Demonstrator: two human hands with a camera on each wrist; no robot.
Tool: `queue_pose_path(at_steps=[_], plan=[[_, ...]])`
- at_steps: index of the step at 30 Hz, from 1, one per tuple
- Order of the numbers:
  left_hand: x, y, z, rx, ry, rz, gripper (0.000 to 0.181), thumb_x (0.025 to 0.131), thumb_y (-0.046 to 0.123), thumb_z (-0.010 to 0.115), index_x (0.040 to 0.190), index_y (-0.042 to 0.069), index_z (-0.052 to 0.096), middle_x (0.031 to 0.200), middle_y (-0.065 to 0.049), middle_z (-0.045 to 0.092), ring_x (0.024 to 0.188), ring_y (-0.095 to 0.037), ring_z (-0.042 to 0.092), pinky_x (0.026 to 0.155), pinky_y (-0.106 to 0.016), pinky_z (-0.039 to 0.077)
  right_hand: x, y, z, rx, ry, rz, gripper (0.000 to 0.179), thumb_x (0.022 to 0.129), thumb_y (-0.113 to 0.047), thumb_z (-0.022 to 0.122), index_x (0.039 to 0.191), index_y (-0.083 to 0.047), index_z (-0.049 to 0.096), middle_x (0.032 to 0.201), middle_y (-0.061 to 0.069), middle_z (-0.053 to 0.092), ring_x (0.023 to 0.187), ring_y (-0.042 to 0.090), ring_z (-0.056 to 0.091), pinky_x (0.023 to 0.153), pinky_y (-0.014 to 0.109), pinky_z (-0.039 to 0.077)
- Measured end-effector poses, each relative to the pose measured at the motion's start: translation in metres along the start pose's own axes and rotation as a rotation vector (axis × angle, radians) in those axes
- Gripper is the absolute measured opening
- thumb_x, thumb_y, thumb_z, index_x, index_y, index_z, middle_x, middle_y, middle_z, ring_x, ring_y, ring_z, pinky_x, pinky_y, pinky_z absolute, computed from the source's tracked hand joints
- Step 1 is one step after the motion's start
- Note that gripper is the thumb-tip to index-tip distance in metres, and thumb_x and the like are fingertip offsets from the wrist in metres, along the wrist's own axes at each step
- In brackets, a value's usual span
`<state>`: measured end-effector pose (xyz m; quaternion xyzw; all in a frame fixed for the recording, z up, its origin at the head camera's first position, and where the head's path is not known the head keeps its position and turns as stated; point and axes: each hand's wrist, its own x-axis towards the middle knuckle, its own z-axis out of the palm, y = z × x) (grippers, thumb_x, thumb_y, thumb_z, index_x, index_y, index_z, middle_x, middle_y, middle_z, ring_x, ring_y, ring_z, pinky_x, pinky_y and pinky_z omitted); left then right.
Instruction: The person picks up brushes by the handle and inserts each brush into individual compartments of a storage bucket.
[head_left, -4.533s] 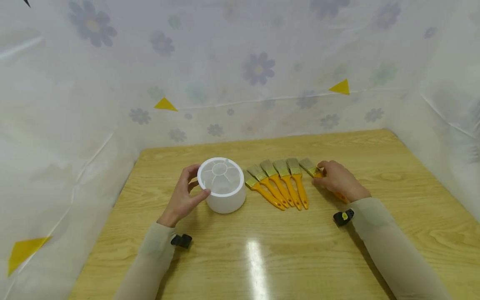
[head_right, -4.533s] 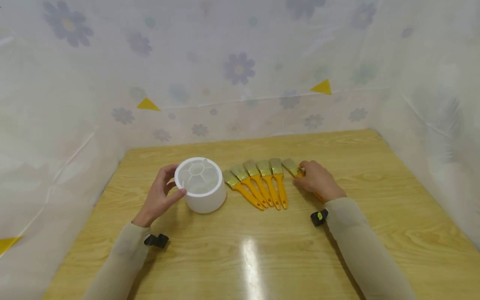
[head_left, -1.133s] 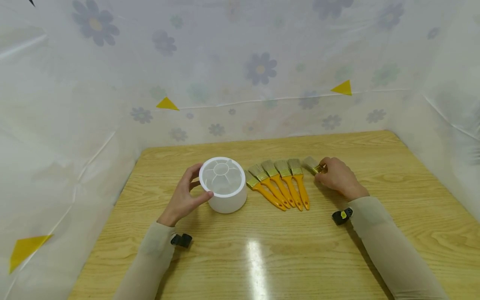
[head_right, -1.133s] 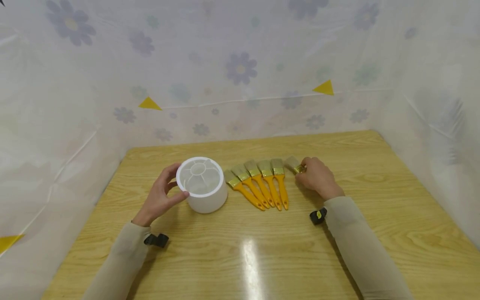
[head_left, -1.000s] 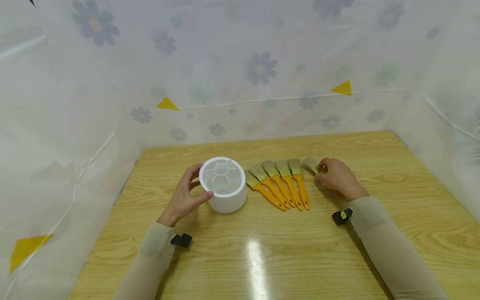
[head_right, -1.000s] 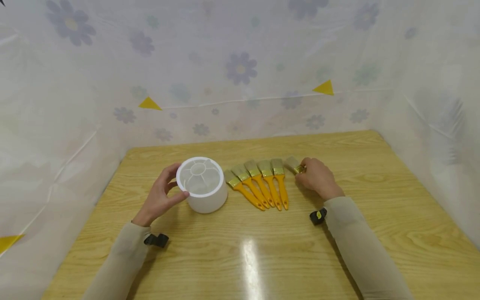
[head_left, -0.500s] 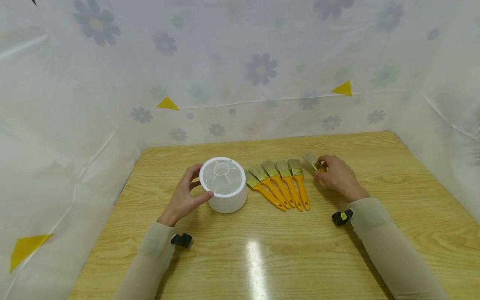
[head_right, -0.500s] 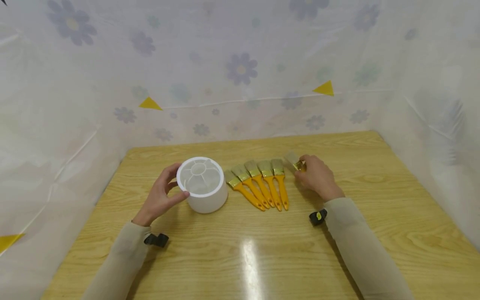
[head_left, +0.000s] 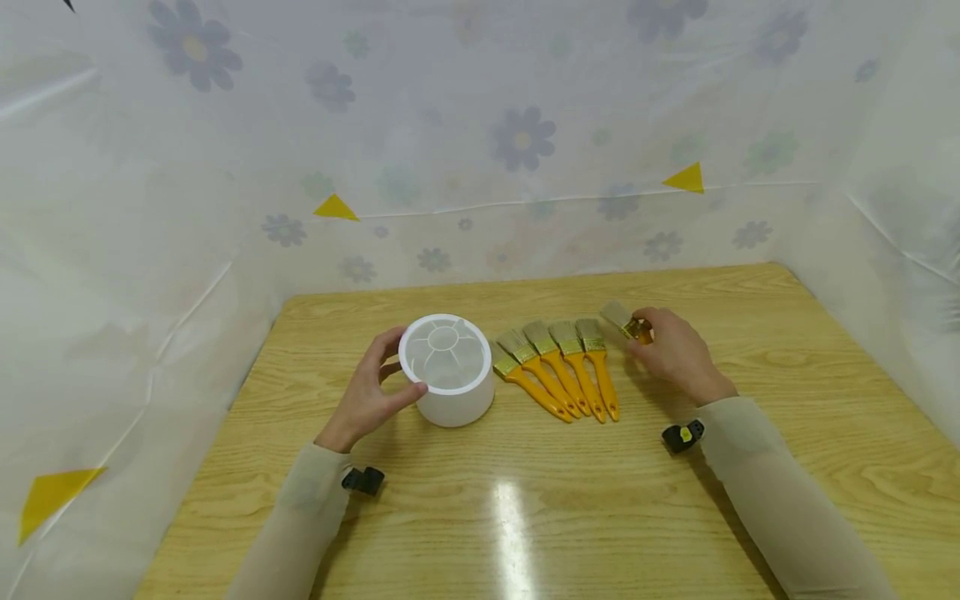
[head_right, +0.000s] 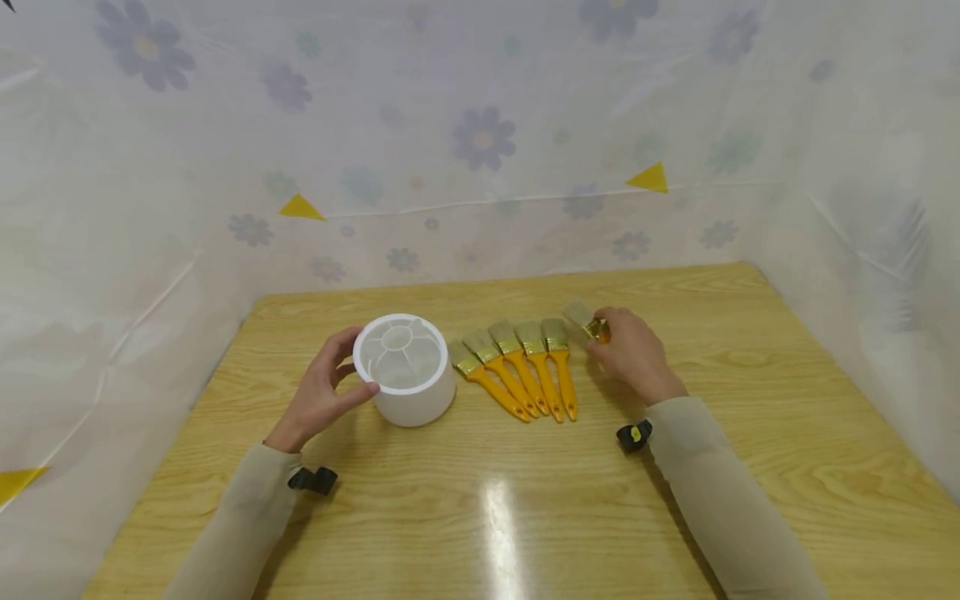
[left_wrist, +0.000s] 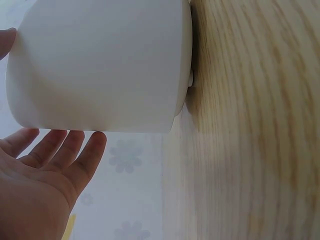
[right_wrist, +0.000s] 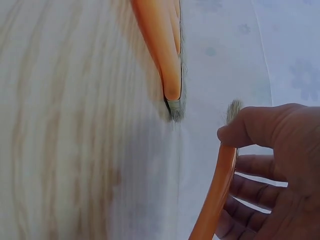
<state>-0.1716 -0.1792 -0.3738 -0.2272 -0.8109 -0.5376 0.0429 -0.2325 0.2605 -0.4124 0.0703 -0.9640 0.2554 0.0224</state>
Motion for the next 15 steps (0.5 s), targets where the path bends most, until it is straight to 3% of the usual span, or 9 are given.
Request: queue_pose_path(at_steps=[15], plan=[[-0.0002, -0.0005, 0.0008, 0.007, 0.003, 0.0, 0.076, 0.079, 0.002, 0.075, 0.142, -0.003, 0.034, 0.137, -0.022, 0.042, 0.124, -0.036, 0.044, 0.099, -0.053, 0.042, -0.0012, -0.0042, -0.0005, 0.012, 0.011, -0.01, 0.055, 0.09, -0.02, 0.064, 0.136, 0.003, 0.044, 0.117, 0.023, 0.053, 0.098, 0.037, 0.054, 0.076, 0.051, 0.046]])
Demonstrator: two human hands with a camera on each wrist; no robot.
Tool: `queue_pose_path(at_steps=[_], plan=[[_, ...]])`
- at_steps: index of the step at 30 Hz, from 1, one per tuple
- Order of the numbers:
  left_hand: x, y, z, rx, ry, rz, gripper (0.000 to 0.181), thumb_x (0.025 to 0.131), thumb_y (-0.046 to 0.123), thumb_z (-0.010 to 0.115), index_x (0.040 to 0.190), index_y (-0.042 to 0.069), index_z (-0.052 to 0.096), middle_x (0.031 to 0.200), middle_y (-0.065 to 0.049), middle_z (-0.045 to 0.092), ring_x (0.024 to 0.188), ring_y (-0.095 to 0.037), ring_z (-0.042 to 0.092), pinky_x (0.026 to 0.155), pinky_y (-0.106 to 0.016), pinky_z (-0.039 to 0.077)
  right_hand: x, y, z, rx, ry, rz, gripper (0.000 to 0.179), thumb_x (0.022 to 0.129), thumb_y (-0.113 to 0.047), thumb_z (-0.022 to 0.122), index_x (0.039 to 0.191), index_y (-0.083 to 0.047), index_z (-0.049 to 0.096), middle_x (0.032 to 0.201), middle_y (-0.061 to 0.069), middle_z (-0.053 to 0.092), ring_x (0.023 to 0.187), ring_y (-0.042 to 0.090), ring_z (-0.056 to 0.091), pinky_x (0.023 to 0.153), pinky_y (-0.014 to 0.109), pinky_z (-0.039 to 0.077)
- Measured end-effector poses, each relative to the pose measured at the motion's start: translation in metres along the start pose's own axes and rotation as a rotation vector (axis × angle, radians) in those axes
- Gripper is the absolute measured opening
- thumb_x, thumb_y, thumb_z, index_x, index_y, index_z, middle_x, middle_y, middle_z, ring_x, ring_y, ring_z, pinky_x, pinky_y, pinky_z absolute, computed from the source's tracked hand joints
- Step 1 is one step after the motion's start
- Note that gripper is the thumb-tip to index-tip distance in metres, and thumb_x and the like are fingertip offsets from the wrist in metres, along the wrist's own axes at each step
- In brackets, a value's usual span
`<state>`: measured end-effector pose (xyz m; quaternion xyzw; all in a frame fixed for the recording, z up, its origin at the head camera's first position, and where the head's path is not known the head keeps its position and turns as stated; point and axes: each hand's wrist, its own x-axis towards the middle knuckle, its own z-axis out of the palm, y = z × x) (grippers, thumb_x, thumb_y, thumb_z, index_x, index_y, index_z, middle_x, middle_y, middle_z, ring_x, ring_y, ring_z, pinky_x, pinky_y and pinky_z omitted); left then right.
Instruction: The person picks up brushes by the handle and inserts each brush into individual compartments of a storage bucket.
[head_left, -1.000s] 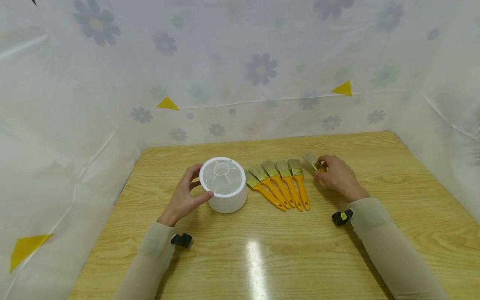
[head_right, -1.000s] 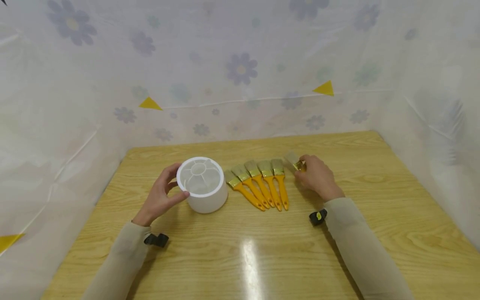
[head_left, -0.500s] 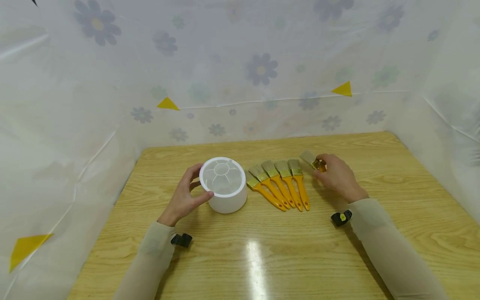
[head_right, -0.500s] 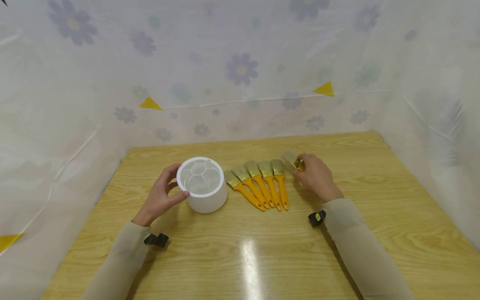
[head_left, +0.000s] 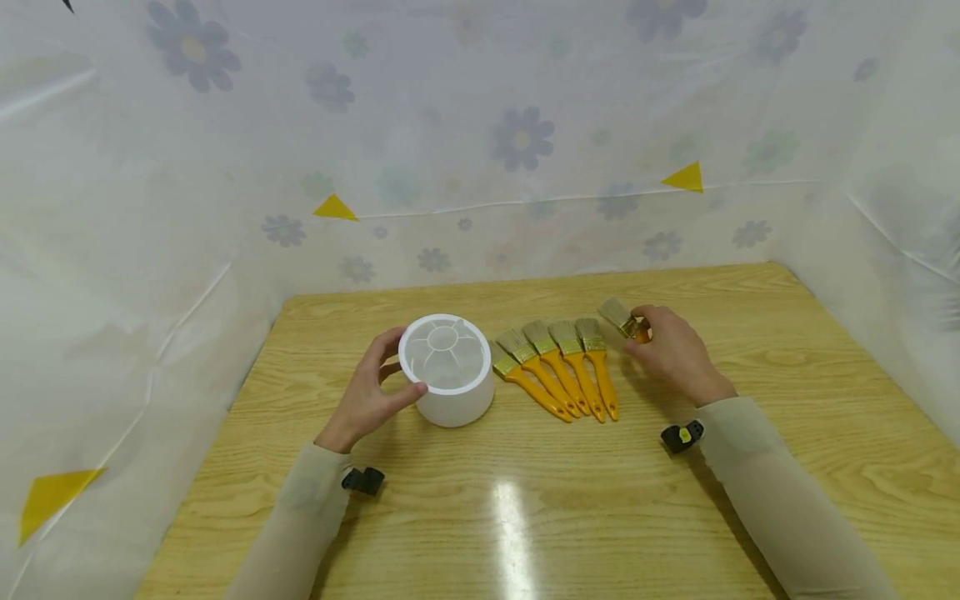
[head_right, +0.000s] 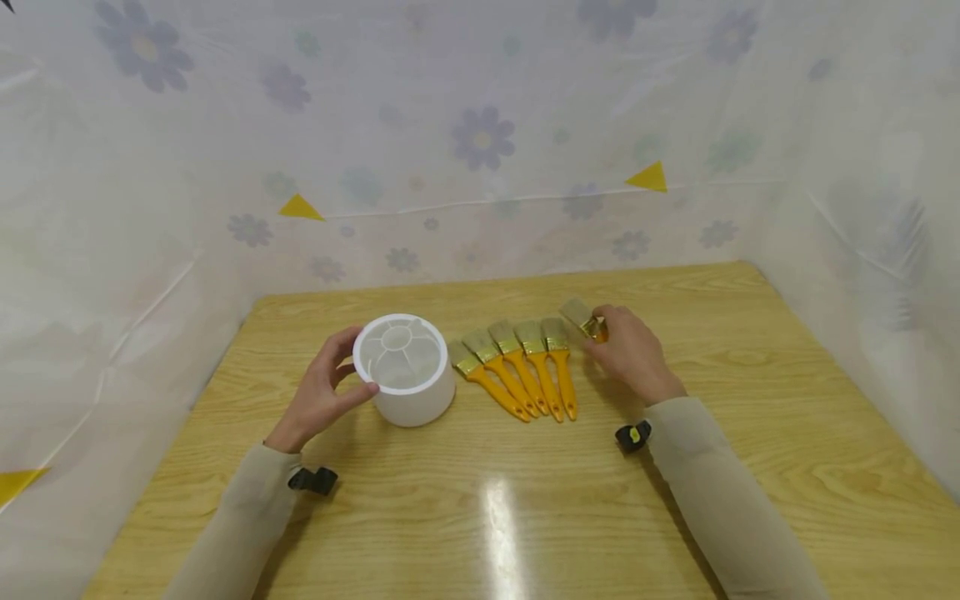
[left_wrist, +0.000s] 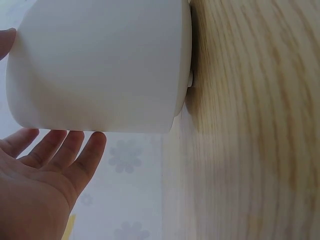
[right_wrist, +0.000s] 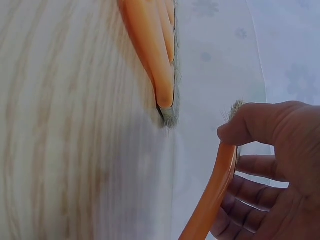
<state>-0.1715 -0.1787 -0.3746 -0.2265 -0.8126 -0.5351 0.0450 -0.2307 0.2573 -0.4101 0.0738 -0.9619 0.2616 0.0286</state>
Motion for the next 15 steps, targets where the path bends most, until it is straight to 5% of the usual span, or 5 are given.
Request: queue_pose_path(at_steps=[15], plan=[[-0.0003, -0.0008, -0.0001, -0.003, 0.003, -0.004, 0.076, 0.079, 0.002, 0.075, 0.142, -0.002, 0.034, 0.138, -0.022, 0.042, 0.125, -0.036, 0.043, 0.099, -0.053, 0.041, -0.002, -0.0053, 0.0013, -0.002, 0.033, -0.045, 0.056, 0.088, -0.018, 0.065, 0.136, 0.001, 0.045, 0.113, 0.022, 0.054, 0.093, 0.035, 0.055, 0.071, 0.048, 0.048]])
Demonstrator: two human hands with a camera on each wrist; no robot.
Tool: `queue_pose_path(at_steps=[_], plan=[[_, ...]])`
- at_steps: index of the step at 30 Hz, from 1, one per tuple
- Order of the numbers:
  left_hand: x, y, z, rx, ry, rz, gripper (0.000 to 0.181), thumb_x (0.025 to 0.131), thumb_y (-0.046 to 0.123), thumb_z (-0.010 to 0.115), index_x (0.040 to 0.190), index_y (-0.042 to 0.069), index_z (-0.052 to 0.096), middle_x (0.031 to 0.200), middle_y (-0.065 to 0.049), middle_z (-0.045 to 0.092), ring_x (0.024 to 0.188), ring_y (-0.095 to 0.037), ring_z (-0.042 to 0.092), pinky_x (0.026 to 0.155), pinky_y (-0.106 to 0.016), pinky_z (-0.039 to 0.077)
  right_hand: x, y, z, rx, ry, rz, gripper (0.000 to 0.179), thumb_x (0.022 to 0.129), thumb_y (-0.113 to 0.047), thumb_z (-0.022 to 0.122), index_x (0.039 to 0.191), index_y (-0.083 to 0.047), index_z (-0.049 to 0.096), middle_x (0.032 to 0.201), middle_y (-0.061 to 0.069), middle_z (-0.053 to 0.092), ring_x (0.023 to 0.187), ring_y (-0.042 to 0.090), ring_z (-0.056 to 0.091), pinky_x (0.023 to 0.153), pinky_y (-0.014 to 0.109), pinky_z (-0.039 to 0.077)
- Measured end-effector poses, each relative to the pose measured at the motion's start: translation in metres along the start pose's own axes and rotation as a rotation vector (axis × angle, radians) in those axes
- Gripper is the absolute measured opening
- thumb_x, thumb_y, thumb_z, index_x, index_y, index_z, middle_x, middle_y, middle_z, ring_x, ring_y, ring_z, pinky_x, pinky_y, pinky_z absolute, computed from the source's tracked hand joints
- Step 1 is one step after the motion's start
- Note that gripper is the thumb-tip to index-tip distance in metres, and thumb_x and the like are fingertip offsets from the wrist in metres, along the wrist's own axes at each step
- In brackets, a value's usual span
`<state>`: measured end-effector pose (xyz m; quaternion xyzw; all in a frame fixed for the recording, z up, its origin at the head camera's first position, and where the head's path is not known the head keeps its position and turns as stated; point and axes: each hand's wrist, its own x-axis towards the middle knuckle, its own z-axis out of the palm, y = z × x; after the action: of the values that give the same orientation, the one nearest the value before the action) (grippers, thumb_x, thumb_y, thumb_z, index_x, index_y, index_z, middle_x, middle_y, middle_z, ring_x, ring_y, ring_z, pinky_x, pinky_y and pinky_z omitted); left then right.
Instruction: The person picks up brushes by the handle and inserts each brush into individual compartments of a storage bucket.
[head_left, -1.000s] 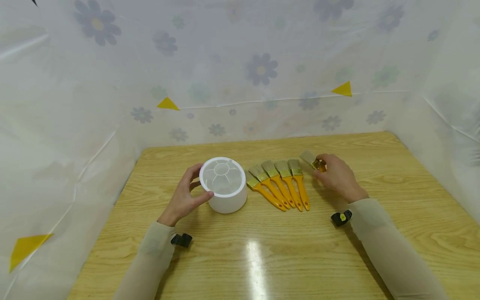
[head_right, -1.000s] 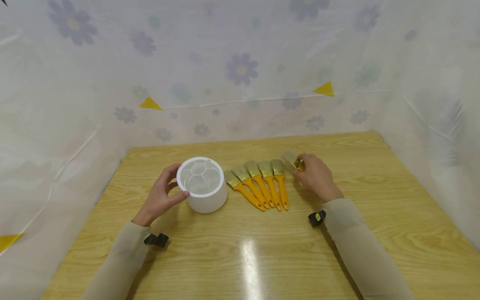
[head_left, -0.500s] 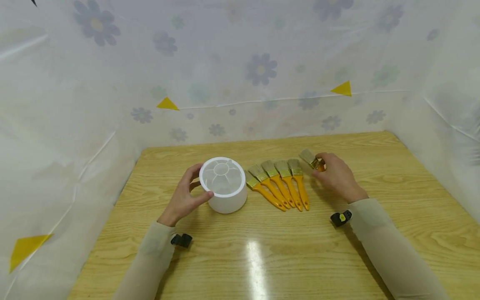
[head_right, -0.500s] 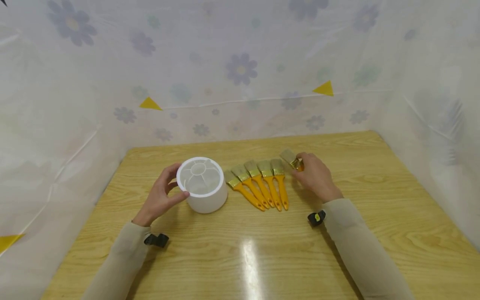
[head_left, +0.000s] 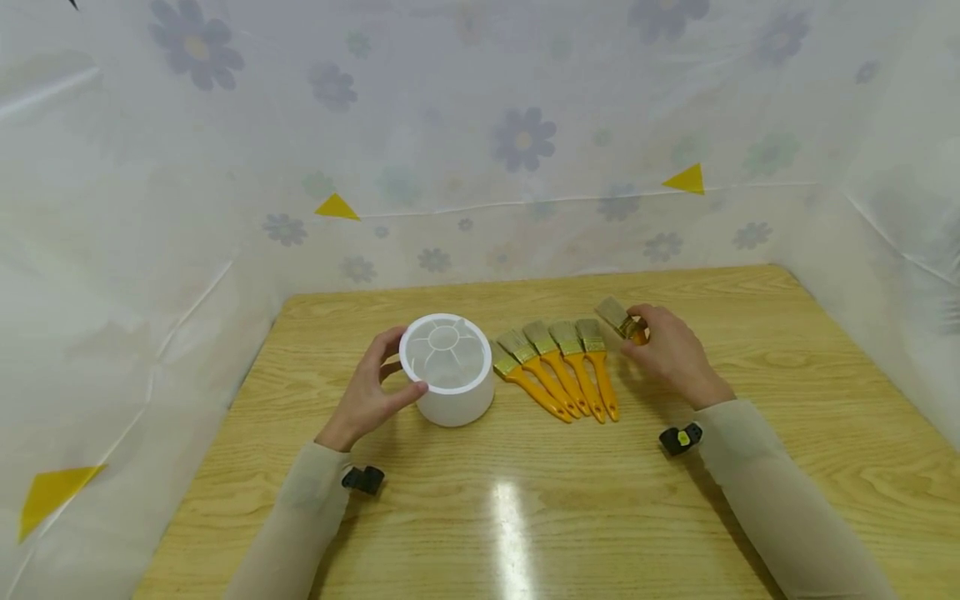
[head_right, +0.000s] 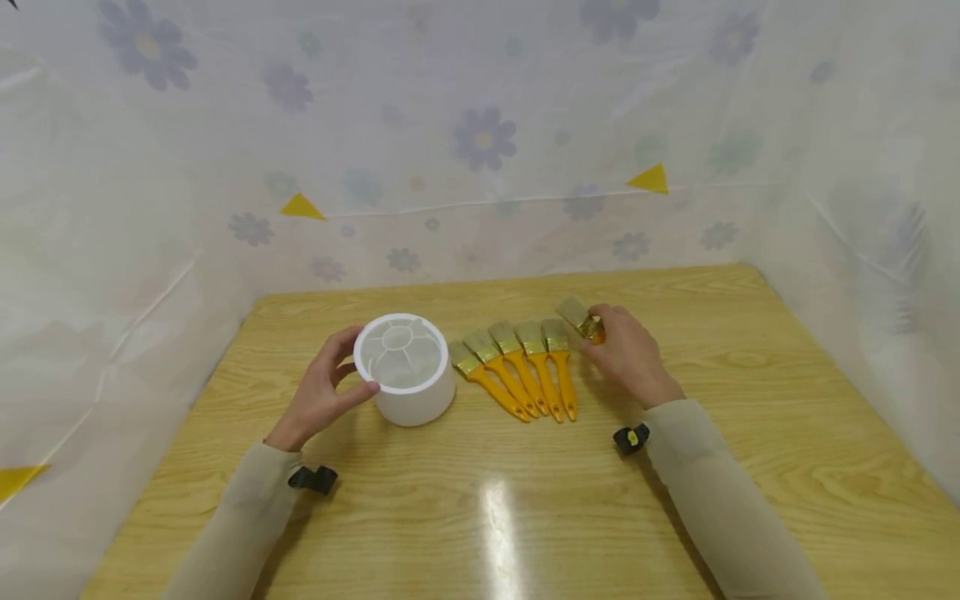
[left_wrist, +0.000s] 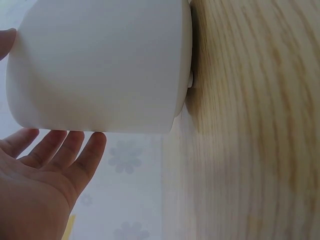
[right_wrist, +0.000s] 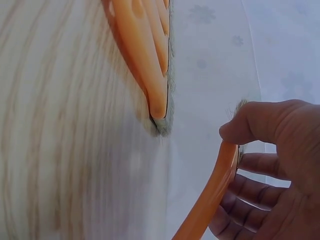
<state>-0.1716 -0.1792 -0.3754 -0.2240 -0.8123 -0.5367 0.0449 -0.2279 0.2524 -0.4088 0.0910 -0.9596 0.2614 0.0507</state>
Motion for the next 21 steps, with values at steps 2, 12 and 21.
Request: queue_pose_path(at_steps=[2, 12, 21], plan=[[0.0, 0.0, 0.0, -0.001, 0.001, 0.002, 0.076, 0.079, 0.003, 0.076, 0.142, -0.003, 0.034, 0.138, -0.022, 0.042, 0.124, -0.036, 0.043, 0.099, -0.053, 0.041, 0.0, -0.001, 0.0, 0.0, 0.002, -0.003, 0.055, 0.088, -0.018, 0.065, 0.136, 0.001, 0.045, 0.113, 0.022, 0.054, 0.092, 0.035, 0.055, 0.07, 0.047, 0.048], [0.001, -0.001, 0.0, -0.003, 0.001, 0.008, 0.076, 0.079, 0.003, 0.075, 0.142, -0.003, 0.034, 0.138, -0.022, 0.042, 0.124, -0.034, 0.044, 0.099, -0.053, 0.042, 0.001, -0.009, -0.001, -0.012, 0.029, -0.024, 0.054, 0.087, -0.017, 0.066, 0.134, 0.001, 0.047, 0.112, 0.021, 0.054, 0.088, 0.032, 0.055, 0.068, 0.045, 0.047], [0.001, -0.001, 0.0, -0.014, 0.0, 0.016, 0.076, 0.078, 0.002, 0.075, 0.142, -0.003, 0.034, 0.137, -0.024, 0.042, 0.124, -0.036, 0.043, 0.099, -0.054, 0.041, 0.001, -0.017, 0.001, 0.003, 0.065, -0.066, 0.054, 0.086, -0.018, 0.066, 0.134, 0.0, 0.047, 0.111, 0.019, 0.055, 0.084, 0.029, 0.055, 0.065, 0.043, 0.048]])
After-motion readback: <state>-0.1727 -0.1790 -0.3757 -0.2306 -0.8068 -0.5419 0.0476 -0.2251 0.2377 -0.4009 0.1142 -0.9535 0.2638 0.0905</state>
